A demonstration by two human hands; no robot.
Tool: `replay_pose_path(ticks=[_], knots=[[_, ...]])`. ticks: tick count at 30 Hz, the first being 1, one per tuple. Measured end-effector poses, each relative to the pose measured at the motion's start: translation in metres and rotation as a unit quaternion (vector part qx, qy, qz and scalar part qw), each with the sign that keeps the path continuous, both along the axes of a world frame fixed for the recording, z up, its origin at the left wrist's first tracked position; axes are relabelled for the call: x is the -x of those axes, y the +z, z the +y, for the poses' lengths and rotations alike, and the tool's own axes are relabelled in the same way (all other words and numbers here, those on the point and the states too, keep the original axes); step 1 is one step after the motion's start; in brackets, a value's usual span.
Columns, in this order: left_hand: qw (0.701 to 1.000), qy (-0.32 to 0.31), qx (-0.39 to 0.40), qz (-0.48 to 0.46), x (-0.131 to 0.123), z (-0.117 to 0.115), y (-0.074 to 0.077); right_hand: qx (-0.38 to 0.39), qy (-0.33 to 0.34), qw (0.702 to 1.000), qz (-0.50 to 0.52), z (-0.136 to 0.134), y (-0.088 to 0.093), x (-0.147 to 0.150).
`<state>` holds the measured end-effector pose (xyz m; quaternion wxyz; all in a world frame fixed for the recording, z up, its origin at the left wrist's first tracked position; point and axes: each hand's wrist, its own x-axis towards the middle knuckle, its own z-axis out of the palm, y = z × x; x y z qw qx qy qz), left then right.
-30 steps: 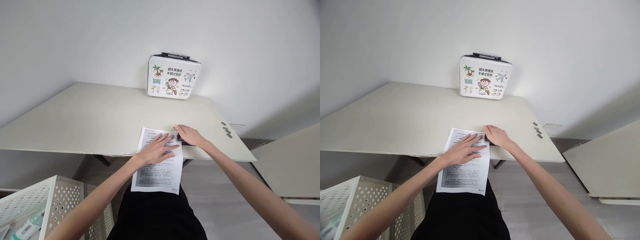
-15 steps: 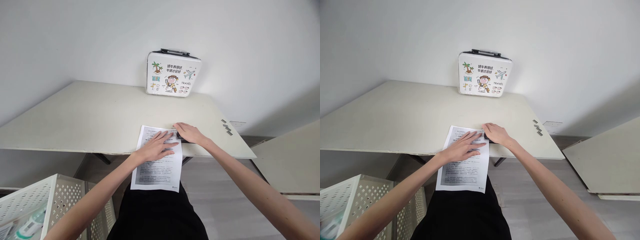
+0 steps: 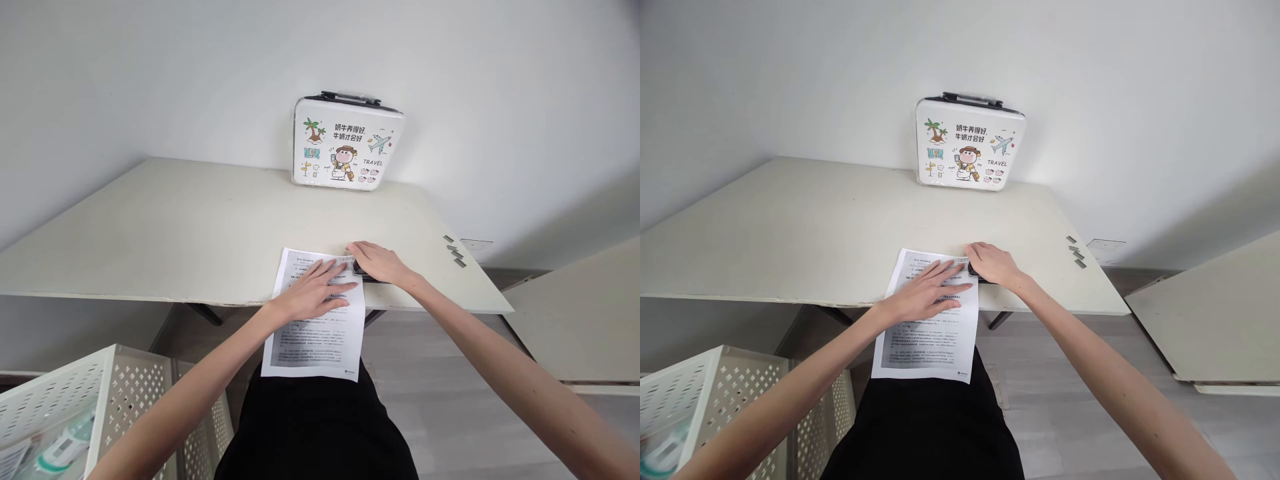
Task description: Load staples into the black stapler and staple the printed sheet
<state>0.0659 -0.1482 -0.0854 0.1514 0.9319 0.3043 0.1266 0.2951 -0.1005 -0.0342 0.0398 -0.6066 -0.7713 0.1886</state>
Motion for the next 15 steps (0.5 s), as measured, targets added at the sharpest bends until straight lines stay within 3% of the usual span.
replay_pose_path(ticks=[15], knots=[[1.0,0.002,0.001,0.002,-0.0004,0.0,-0.0018,0.014,-0.015,0.999,0.024,-0.0026,0.0052,-0.0039]])
